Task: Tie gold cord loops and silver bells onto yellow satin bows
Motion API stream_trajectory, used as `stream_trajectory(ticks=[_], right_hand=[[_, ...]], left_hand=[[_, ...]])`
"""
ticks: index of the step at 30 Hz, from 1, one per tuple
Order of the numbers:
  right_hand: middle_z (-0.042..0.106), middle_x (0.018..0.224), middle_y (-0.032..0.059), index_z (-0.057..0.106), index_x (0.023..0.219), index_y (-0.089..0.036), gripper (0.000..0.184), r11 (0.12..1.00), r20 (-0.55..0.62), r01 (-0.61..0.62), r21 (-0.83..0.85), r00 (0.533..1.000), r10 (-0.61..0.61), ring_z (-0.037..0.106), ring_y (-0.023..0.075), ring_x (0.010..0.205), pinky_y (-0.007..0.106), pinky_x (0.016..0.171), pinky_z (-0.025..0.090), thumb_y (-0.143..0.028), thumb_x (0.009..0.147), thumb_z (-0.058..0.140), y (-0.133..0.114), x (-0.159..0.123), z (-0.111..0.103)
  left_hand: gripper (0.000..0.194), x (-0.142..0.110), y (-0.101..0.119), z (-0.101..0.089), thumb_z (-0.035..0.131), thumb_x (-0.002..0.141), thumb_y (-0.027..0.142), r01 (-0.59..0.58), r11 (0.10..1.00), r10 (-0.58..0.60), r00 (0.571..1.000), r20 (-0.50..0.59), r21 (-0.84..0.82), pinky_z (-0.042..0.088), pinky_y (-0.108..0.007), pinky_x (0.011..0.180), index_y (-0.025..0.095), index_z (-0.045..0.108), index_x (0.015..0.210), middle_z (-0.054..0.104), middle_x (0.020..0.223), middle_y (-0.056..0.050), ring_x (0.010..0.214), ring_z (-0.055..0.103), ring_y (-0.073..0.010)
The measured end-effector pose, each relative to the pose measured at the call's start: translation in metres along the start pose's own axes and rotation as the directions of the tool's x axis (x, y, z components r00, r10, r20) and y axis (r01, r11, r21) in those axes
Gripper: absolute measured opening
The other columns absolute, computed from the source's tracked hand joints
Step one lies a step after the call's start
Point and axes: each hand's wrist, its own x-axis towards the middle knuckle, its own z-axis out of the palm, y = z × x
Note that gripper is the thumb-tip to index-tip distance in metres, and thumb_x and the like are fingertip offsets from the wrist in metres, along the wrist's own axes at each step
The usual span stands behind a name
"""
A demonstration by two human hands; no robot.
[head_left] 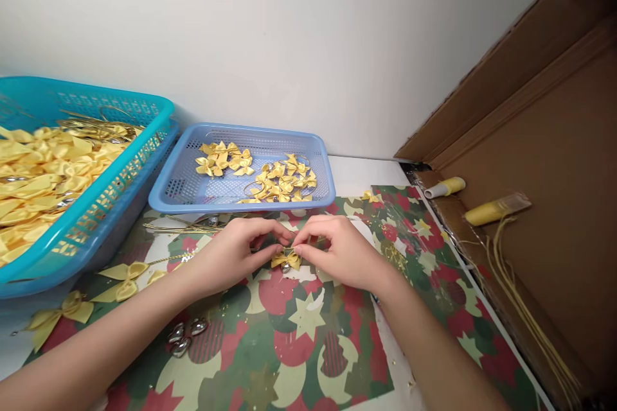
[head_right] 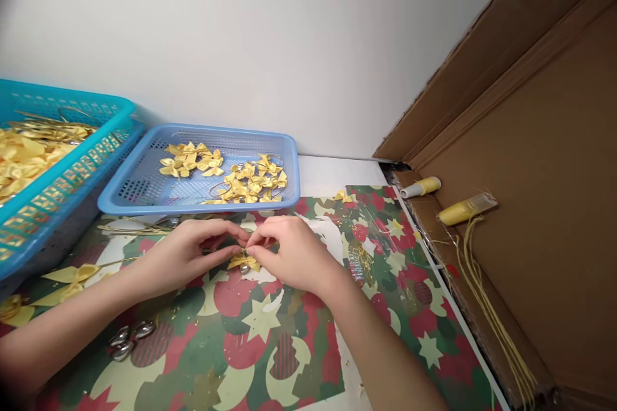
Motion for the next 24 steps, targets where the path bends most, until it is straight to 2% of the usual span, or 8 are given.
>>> stream_trajectory(ticks=[7, 14, 21, 24], right_hand=[[0.065, 0.079, -0.0003, 0.07, 0.078, -0.02, 0.014, 0.999, -0.012, -0.007, -0.032, 1.0, 0.006, 0.058, 0.0106, 0.075, 0.022, 0.063, 0.04, -0.016, 0.083, 0.058, 0.005, 0.0, -0.001], [0.065, 0.078, -0.0002, 0.068, 0.073, -0.018, 0.014, 0.992, 0.018, -0.064, -0.107, 0.998, 0.066, 0.056, 0.0103, 0.07, 0.023, 0.065, 0.039, -0.014, 0.081, 0.057, 0.006, -0.002, -0.011], [0.064, 0.076, 0.0008, 0.065, 0.071, -0.018, 0.017, 0.973, -0.003, -0.087, -0.214, 0.996, 0.088, 0.055, 0.0119, 0.069, 0.025, 0.063, 0.038, -0.012, 0.082, 0.054, 0.009, -0.003, -0.017], [0.065, 0.079, 0.0019, 0.065, 0.073, -0.018, 0.015, 0.956, -0.051, -0.086, -0.281, 0.996, 0.075, 0.056, 0.014, 0.075, 0.028, 0.069, 0.039, -0.012, 0.082, 0.055, 0.011, -0.001, -0.012]], left_hand=[[0.02, -0.001, -0.003, 0.002, 0.052, 0.085, 0.027, 0.036, 0.999, -0.036, 0.999, -0.01, 0.011, 0.03, -0.02, 0.047, 0.02, 0.068, 0.094, 0.059, 0.062, 0.004, 0.049, 0.042, -0.0092], [0.017, 0.0, -0.001, 0.002, 0.05, 0.082, 0.026, 0.058, 0.998, -0.058, 0.998, -0.003, -0.001, 0.033, -0.02, 0.05, 0.019, 0.065, 0.088, 0.058, 0.063, 0.003, 0.054, 0.046, -0.0105], [0.015, -0.001, 0.0, 0.003, 0.05, 0.08, 0.025, 0.069, 0.996, -0.069, 0.997, 0.017, -0.047, 0.037, -0.021, 0.053, 0.019, 0.063, 0.084, 0.06, 0.066, 0.003, 0.057, 0.049, -0.0111], [0.013, -0.002, 0.001, 0.004, 0.051, 0.08, 0.026, 0.095, 0.991, -0.093, 0.995, 0.023, -0.089, 0.037, -0.021, 0.052, 0.019, 0.062, 0.084, 0.061, 0.065, 0.003, 0.056, 0.049, -0.0111]])
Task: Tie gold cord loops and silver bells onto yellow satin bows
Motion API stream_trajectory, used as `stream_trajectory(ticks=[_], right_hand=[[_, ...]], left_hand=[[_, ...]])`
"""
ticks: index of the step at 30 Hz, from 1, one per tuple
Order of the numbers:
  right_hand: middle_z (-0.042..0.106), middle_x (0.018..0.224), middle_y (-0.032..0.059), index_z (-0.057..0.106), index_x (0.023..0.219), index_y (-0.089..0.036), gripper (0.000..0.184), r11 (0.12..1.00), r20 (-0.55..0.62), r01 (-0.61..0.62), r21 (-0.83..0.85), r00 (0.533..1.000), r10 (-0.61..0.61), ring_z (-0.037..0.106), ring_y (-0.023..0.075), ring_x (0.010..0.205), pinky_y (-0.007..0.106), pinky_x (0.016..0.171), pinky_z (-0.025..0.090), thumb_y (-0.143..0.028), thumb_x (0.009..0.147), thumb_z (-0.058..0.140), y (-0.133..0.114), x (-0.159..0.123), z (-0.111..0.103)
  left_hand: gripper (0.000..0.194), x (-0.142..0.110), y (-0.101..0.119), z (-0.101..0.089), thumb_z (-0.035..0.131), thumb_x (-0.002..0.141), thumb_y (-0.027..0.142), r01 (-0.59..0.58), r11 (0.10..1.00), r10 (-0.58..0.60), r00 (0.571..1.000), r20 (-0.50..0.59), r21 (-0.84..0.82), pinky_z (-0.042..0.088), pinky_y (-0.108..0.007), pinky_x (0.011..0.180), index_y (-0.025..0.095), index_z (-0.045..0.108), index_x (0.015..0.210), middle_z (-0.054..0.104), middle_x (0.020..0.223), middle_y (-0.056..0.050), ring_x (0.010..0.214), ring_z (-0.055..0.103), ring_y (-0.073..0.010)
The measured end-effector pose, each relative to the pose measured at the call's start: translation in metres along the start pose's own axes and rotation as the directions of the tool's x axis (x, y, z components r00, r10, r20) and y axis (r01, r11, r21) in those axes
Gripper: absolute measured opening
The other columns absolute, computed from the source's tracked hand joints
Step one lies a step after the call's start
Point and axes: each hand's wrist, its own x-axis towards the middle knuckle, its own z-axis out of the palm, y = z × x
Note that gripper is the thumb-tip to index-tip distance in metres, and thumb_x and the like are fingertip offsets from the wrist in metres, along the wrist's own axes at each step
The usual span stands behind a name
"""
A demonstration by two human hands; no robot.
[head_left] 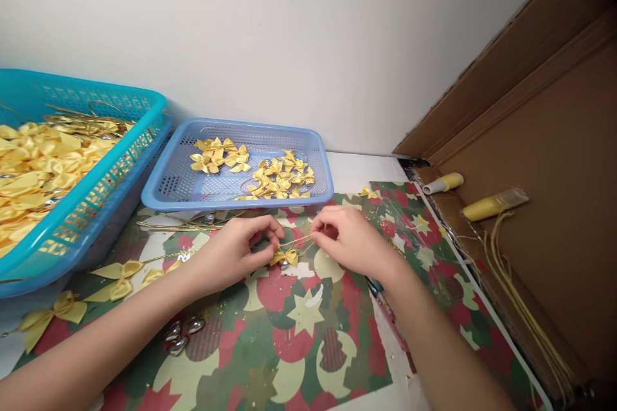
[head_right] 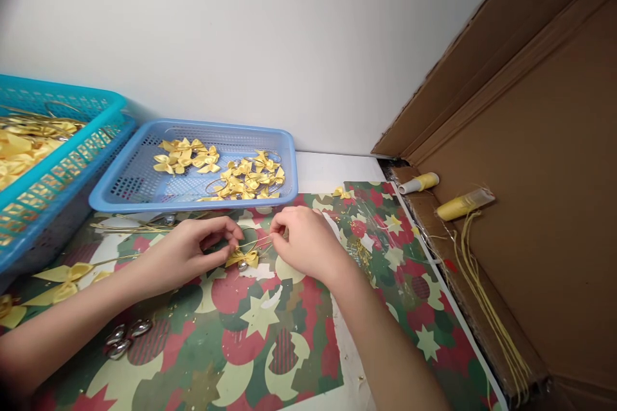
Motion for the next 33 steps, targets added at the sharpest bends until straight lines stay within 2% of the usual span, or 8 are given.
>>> stream_trajectory(ticks=[2, 5, 9, 12, 20, 27, 33], right_hand=[[0.065, 0.088, 0.0027, 0.065, 0.081, -0.019, 0.009, 0.999, -0.073, 0.032, -0.044, 0.997, -0.035, 0.055, 0.0162, 0.084, 0.03, 0.076, 0.038, -0.014, 0.082, 0.058, -0.002, 0.002, 0.006], [0.064, 0.096, 0.0031, 0.064, 0.088, -0.02, 0.006, 0.984, -0.165, 0.139, -0.111, 0.974, -0.156, 0.053, 0.0181, 0.092, 0.032, 0.082, 0.035, -0.018, 0.083, 0.059, -0.008, 0.003, 0.015], [0.062, 0.091, 0.0018, 0.063, 0.078, -0.02, 0.011, 0.927, -0.146, 0.296, -0.231, 0.932, -0.333, 0.049, 0.0173, 0.09, 0.034, 0.084, 0.03, -0.022, 0.087, 0.056, -0.012, 0.003, 0.027], [0.062, 0.091, 0.0025, 0.064, 0.081, -0.02, 0.011, 0.883, -0.111, 0.335, -0.329, 0.915, -0.388, 0.046, 0.0176, 0.087, 0.035, 0.083, 0.027, -0.024, 0.088, 0.057, -0.01, 0.003, 0.039], [0.063, 0.086, 0.0036, 0.065, 0.083, -0.019, 0.02, 0.817, -0.136, 0.328, -0.474, 0.89, -0.436, 0.043, 0.0178, 0.084, 0.037, 0.085, 0.025, -0.02, 0.094, 0.047, -0.008, 0.004, 0.053], [0.062, 0.086, 0.0046, 0.064, 0.081, -0.018, 0.018, 0.799, -0.08, 0.301, -0.521, 0.915, -0.397, 0.044, 0.0186, 0.084, 0.039, 0.087, 0.024, -0.017, 0.092, 0.049, -0.009, 0.004, 0.053], [0.061, 0.085, 0.0038, 0.062, 0.079, -0.018, 0.016, 0.826, -0.065, 0.267, -0.496, 0.938, -0.342, 0.045, 0.0184, 0.084, 0.039, 0.088, 0.024, -0.02, 0.092, 0.052, -0.009, 0.004, 0.042]], left_hand=[[0.012, 0.0, 0.002, 0.001, 0.053, 0.08, 0.026, 0.033, 0.998, -0.033, 0.999, -0.002, -0.059, 0.039, -0.021, 0.052, 0.019, 0.062, 0.085, 0.064, 0.068, 0.002, 0.057, 0.052, -0.0114], [0.012, 0.001, 0.003, 0.001, 0.057, 0.078, 0.027, 0.101, 0.974, -0.105, 0.994, -0.008, -0.202, 0.045, -0.023, 0.055, 0.019, 0.06, 0.086, 0.069, 0.076, -0.001, 0.062, 0.06, -0.0135], [0.02, 0.003, 0.002, 0.0, 0.065, 0.072, 0.031, 0.184, 0.906, -0.195, 0.981, 0.009, -0.381, 0.05, -0.027, 0.059, 0.018, 0.058, 0.086, 0.071, 0.075, -0.004, 0.067, 0.066, -0.0178], [0.026, 0.004, 0.001, 0.0, 0.068, 0.069, 0.033, 0.24, 0.86, -0.241, 0.969, 0.056, -0.451, 0.05, -0.028, 0.058, 0.018, 0.057, 0.087, 0.071, 0.069, -0.003, 0.066, 0.067, -0.0192], [0.034, 0.006, 0.002, -0.001, 0.072, 0.064, 0.035, 0.314, 0.813, -0.319, 0.945, 0.077, -0.491, 0.046, -0.026, 0.054, 0.019, 0.055, 0.088, 0.071, 0.066, -0.001, 0.063, 0.066, -0.0188], [0.038, 0.007, -0.001, 0.0, 0.075, 0.062, 0.037, 0.327, 0.798, -0.345, 0.936, 0.061, -0.506, 0.052, -0.031, 0.061, 0.019, 0.055, 0.088, 0.073, 0.068, -0.002, 0.069, 0.07, -0.0225], [0.034, 0.006, -0.001, 0.001, 0.073, 0.062, 0.034, 0.321, 0.816, -0.359, 0.933, 0.015, -0.48, 0.052, -0.031, 0.062, 0.019, 0.055, 0.088, 0.073, 0.067, -0.001, 0.07, 0.07, -0.0225]])
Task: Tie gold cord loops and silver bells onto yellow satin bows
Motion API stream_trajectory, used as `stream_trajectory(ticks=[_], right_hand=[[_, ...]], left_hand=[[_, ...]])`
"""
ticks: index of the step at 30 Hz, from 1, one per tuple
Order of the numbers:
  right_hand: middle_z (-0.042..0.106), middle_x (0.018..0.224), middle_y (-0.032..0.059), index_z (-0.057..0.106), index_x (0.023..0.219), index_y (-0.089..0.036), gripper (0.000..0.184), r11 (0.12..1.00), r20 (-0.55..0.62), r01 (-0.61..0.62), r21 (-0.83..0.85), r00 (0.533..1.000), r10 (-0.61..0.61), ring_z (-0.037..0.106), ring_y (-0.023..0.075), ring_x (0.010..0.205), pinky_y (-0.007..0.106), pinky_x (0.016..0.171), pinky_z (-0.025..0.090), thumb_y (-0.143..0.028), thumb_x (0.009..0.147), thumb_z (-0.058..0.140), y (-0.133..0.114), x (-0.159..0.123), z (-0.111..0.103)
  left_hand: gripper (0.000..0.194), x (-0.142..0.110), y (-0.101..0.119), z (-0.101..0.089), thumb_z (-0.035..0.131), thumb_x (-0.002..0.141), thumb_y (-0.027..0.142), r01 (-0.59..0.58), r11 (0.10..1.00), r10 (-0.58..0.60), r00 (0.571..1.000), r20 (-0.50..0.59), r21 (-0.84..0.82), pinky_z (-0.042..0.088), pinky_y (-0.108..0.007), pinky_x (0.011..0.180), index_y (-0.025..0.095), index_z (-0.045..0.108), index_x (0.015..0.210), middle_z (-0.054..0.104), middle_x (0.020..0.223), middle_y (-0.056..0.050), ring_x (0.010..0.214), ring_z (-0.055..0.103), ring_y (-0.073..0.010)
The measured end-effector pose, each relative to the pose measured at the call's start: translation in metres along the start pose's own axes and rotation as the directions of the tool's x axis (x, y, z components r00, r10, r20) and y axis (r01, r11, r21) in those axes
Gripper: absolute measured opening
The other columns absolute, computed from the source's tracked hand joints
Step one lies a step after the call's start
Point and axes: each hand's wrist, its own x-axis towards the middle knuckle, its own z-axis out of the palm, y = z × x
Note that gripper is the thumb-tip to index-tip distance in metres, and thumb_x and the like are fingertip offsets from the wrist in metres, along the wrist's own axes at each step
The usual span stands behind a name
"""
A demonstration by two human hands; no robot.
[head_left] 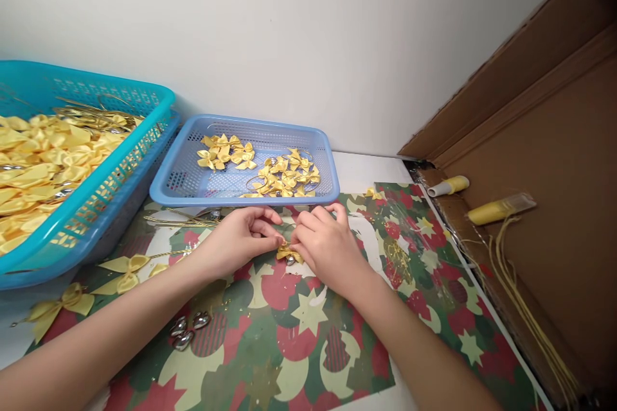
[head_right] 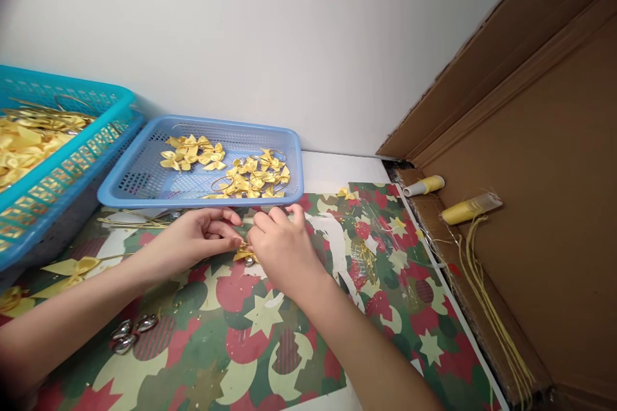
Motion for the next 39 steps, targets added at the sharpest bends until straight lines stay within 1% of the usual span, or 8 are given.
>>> stream_trajectory(ticks=[5, 9, 14, 22, 27, 30, 34, 39], right_hand=[[0.062, 0.089, 0.0042, 0.063, 0.084, -0.019, 0.018, 0.998, -0.065, 0.048, 0.03, 0.997, -0.046, 0.045, 0.0185, 0.086, 0.038, 0.088, 0.024, -0.023, 0.093, 0.048, -0.001, -0.001, 0.003], [0.062, 0.086, 0.0035, 0.064, 0.08, -0.019, 0.019, 1.0, -0.077, 0.029, 0.001, 0.997, -0.029, 0.045, 0.0176, 0.083, 0.039, 0.088, 0.023, -0.016, 0.092, 0.048, -0.005, -0.001, 0.01], [0.062, 0.084, 0.0034, 0.062, 0.078, -0.018, 0.021, 0.999, -0.072, 0.031, -0.039, 0.997, -0.034, 0.044, 0.0176, 0.082, 0.04, 0.088, 0.024, -0.017, 0.093, 0.047, -0.006, -0.001, 0.011], [0.059, 0.087, 0.0044, 0.061, 0.083, -0.018, 0.013, 0.999, 0.092, -0.053, 0.007, 0.994, 0.052, 0.047, 0.0198, 0.087, 0.041, 0.087, 0.027, -0.022, 0.092, 0.053, -0.008, 0.001, 0.0], [0.061, 0.092, 0.0048, 0.061, 0.082, -0.018, 0.011, 0.987, 0.221, -0.121, 0.108, 0.971, 0.095, 0.049, 0.0196, 0.088, 0.041, 0.089, 0.03, -0.023, 0.091, 0.057, -0.015, 0.001, -0.012], [0.061, 0.094, 0.0042, 0.061, 0.082, -0.018, 0.009, 0.971, 0.267, -0.168, 0.168, 0.956, 0.119, 0.051, 0.0193, 0.088, 0.039, 0.088, 0.032, -0.024, 0.089, 0.06, -0.014, 0.0, -0.022], [0.061, 0.094, 0.0035, 0.06, 0.085, -0.019, 0.006, 0.956, 0.208, -0.227, 0.188, 0.96, 0.187, 0.052, 0.0198, 0.091, 0.037, 0.086, 0.032, -0.025, 0.087, 0.061, -0.008, -0.001, -0.024], [0.062, 0.097, 0.0045, 0.062, 0.089, -0.02, 0.007, 0.959, 0.137, -0.205, 0.194, 0.974, 0.18, 0.051, 0.0208, 0.095, 0.038, 0.086, 0.03, -0.025, 0.089, 0.058, -0.006, 0.0, -0.007]], left_hand=[[0.038, 0.0, 0.001, 0.001, 0.074, 0.062, 0.037, 0.017, 1.0, -0.017, 1.0, 0.007, -0.024, 0.051, -0.03, 0.058, 0.019, 0.055, 0.09, 0.071, 0.063, 0.0, 0.066, 0.07, -0.0224], [0.041, 0.0, 0.002, 0.001, 0.076, 0.06, 0.038, 0.052, 0.997, -0.051, 0.999, 0.009, -0.052, 0.05, -0.029, 0.057, 0.019, 0.055, 0.09, 0.072, 0.065, -0.001, 0.065, 0.069, -0.022], [0.04, 0.001, 0.0, 0.001, 0.075, 0.06, 0.035, 0.044, 0.998, -0.044, 0.999, 0.007, -0.053, 0.051, -0.03, 0.059, 0.019, 0.054, 0.09, 0.072, 0.065, -0.001, 0.066, 0.069, -0.0223], [0.022, -0.005, -0.002, 0.007, 0.065, 0.068, 0.024, -0.12, 0.988, 0.122, 0.992, -0.012, 0.097, 0.048, -0.027, 0.058, 0.021, 0.05, 0.085, 0.072, 0.069, 0.0, 0.065, 0.067, -0.019], [0.015, -0.01, 0.002, 0.009, 0.056, 0.069, 0.015, -0.227, 0.907, 0.263, 0.963, -0.055, 0.355, 0.042, -0.023, 0.055, 0.021, 0.05, 0.081, 0.068, 0.062, 0.006, 0.054, 0.057, -0.0123], [0.013, -0.01, 0.003, 0.008, 0.055, 0.069, 0.015, -0.249, 0.882, 0.292, 0.955, -0.051, 0.4, 0.038, -0.021, 0.054, 0.021, 0.052, 0.08, 0.067, 0.064, 0.006, 0.053, 0.053, -0.0111], [0.006, -0.009, 0.002, 0.008, 0.055, 0.07, 0.019, -0.254, 0.875, 0.301, 0.952, -0.054, 0.413, 0.034, -0.021, 0.05, 0.02, 0.057, 0.076, 0.065, 0.063, 0.005, 0.05, 0.046, -0.0098], [0.012, -0.007, -0.002, 0.007, 0.054, 0.072, 0.022, -0.223, 0.872, 0.272, 0.961, -0.052, 0.436, 0.027, -0.021, 0.045, 0.019, 0.065, 0.073, 0.054, 0.052, 0.006, 0.044, 0.037, -0.009]])
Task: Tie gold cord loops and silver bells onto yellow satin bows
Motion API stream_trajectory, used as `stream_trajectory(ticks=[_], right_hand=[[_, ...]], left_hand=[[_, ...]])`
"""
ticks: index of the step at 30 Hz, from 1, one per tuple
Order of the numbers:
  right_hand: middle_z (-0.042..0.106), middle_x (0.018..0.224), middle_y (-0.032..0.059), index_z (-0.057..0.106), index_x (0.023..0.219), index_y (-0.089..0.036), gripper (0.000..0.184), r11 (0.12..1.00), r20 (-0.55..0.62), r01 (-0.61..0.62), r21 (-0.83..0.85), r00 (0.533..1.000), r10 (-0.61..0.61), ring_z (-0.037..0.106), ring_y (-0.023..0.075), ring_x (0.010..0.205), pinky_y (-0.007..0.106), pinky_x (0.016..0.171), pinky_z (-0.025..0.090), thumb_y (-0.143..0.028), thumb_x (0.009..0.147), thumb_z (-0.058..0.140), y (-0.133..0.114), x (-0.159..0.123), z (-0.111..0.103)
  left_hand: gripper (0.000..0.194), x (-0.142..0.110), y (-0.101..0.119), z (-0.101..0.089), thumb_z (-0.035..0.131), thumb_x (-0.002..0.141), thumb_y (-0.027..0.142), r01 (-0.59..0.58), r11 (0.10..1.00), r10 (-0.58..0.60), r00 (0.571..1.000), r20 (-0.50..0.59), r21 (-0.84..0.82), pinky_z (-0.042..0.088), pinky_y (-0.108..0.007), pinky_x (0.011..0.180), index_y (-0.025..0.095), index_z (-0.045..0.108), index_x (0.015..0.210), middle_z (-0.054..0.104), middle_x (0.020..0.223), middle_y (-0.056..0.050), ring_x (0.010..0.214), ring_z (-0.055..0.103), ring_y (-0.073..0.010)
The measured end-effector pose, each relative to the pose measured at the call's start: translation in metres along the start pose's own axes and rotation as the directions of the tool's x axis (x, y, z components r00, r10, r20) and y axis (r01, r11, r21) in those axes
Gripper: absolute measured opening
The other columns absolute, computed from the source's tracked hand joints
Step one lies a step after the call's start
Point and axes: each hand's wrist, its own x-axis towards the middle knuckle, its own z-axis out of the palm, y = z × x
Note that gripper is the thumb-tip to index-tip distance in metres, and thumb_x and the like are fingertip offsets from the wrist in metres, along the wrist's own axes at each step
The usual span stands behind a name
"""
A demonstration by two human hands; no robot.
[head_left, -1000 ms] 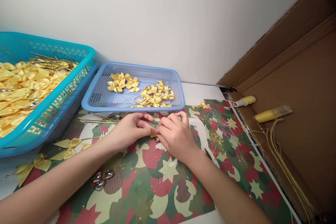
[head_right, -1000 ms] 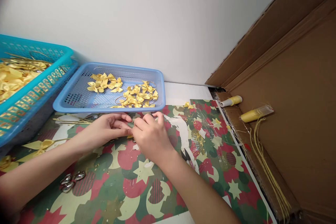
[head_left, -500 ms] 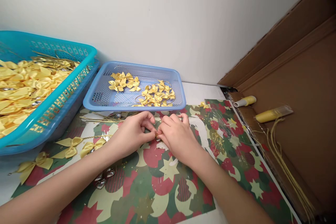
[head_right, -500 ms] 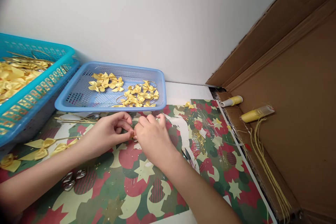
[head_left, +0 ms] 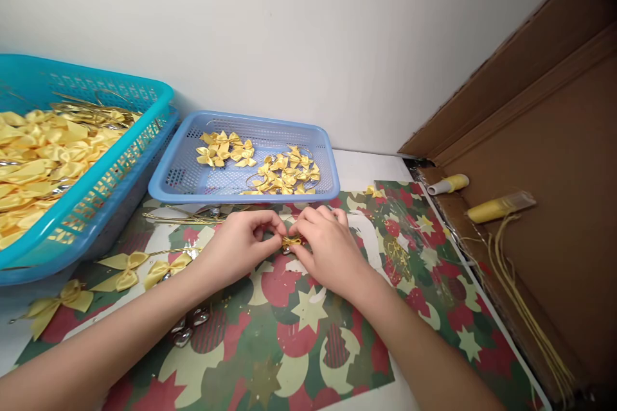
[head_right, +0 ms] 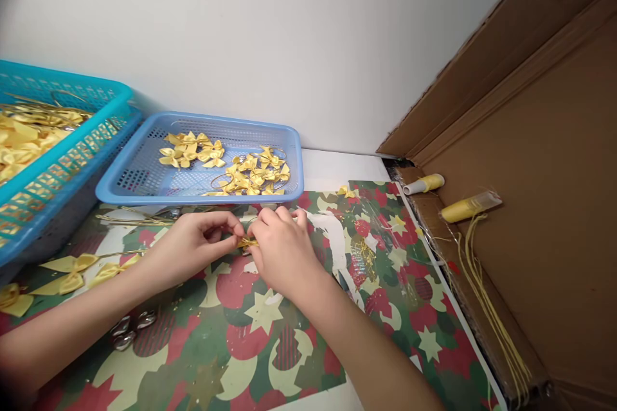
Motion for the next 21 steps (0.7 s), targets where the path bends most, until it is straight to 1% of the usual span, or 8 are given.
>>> stream_trajectory(ticks=[2, 4, 7, 10, 13, 16, 21], right_hand=[[0.062, 0.096, 0.0044, 0.063, 0.087, -0.02, 0.009, 1.0, -0.011, 0.003, 0.002, 1.0, -0.002, 0.051, 0.0204, 0.095, 0.038, 0.086, 0.03, -0.021, 0.09, 0.055, 0.001, 0.001, 0.005], [0.062, 0.096, 0.0034, 0.062, 0.085, -0.02, 0.011, 0.999, -0.021, -0.008, 0.031, 1.0, 0.009, 0.051, 0.0197, 0.094, 0.037, 0.085, 0.03, -0.019, 0.09, 0.053, 0.001, 0.002, 0.006], [0.063, 0.096, 0.0018, 0.062, 0.085, -0.021, 0.01, 0.994, -0.022, -0.036, 0.1, 0.999, 0.039, 0.05, 0.019, 0.095, 0.036, 0.084, 0.031, -0.019, 0.09, 0.053, 0.002, 0.002, 0.002], [0.063, 0.097, 0.0028, 0.061, 0.085, -0.02, 0.011, 0.991, 0.005, -0.062, 0.116, 0.998, 0.062, 0.05, 0.0194, 0.096, 0.035, 0.084, 0.032, -0.017, 0.09, 0.051, 0.004, 0.002, -0.003], [0.063, 0.099, 0.0044, 0.06, 0.086, -0.019, 0.013, 0.993, 0.026, -0.085, 0.085, 0.996, 0.083, 0.05, 0.0204, 0.095, 0.036, 0.083, 0.032, -0.017, 0.092, 0.048, 0.007, 0.002, -0.006], [0.064, 0.099, 0.0046, 0.059, 0.088, -0.019, 0.013, 0.993, 0.021, -0.101, 0.062, 0.995, 0.1, 0.051, 0.021, 0.096, 0.037, 0.083, 0.033, -0.018, 0.093, 0.047, 0.008, 0.003, -0.007], [0.064, 0.096, 0.0033, 0.058, 0.087, -0.019, 0.014, 0.988, -0.012, -0.076, 0.134, 0.997, 0.078, 0.052, 0.0191, 0.095, 0.035, 0.083, 0.034, -0.019, 0.093, 0.046, 0.006, 0.004, -0.008]], left_hand=[[0.014, 0.0, -0.002, 0.0, 0.054, 0.072, 0.024, 0.008, 1.0, -0.008, 1.0, 0.003, 0.013, 0.026, -0.021, 0.044, 0.019, 0.068, 0.074, 0.051, 0.05, 0.006, 0.044, 0.036, -0.0092], [0.016, 0.001, -0.003, 0.0, 0.054, 0.073, 0.024, 0.01, 1.0, -0.01, 1.0, 0.003, 0.027, 0.026, -0.021, 0.045, 0.019, 0.069, 0.075, 0.052, 0.05, 0.006, 0.044, 0.036, -0.0095], [0.018, 0.001, -0.004, 0.0, 0.054, 0.074, 0.025, 0.0, 0.999, 0.001, 1.0, -0.006, 0.042, 0.029, -0.021, 0.046, 0.019, 0.071, 0.076, 0.058, 0.055, 0.004, 0.047, 0.038, -0.01], [0.018, 0.002, -0.005, 0.0, 0.054, 0.074, 0.025, -0.021, 0.998, 0.023, 0.999, -0.029, 0.065, 0.031, -0.021, 0.048, 0.019, 0.071, 0.075, 0.061, 0.057, 0.003, 0.048, 0.041, -0.0105], [0.018, 0.003, -0.005, 0.001, 0.054, 0.074, 0.025, -0.046, 0.994, 0.052, 0.997, -0.058, 0.095, 0.032, -0.022, 0.049, 0.019, 0.072, 0.075, 0.061, 0.057, 0.003, 0.048, 0.042, -0.0109], [0.019, 0.003, -0.006, 0.001, 0.054, 0.075, 0.025, -0.061, 0.991, 0.071, 0.994, -0.079, 0.119, 0.032, -0.022, 0.049, 0.02, 0.072, 0.075, 0.06, 0.056, 0.003, 0.048, 0.043, -0.011], [0.019, 0.002, -0.005, 0.0, 0.054, 0.075, 0.026, -0.068, 0.99, 0.078, 0.994, -0.079, 0.123, 0.031, -0.023, 0.048, 0.019, 0.072, 0.075, 0.057, 0.053, 0.004, 0.047, 0.041, -0.0109]])
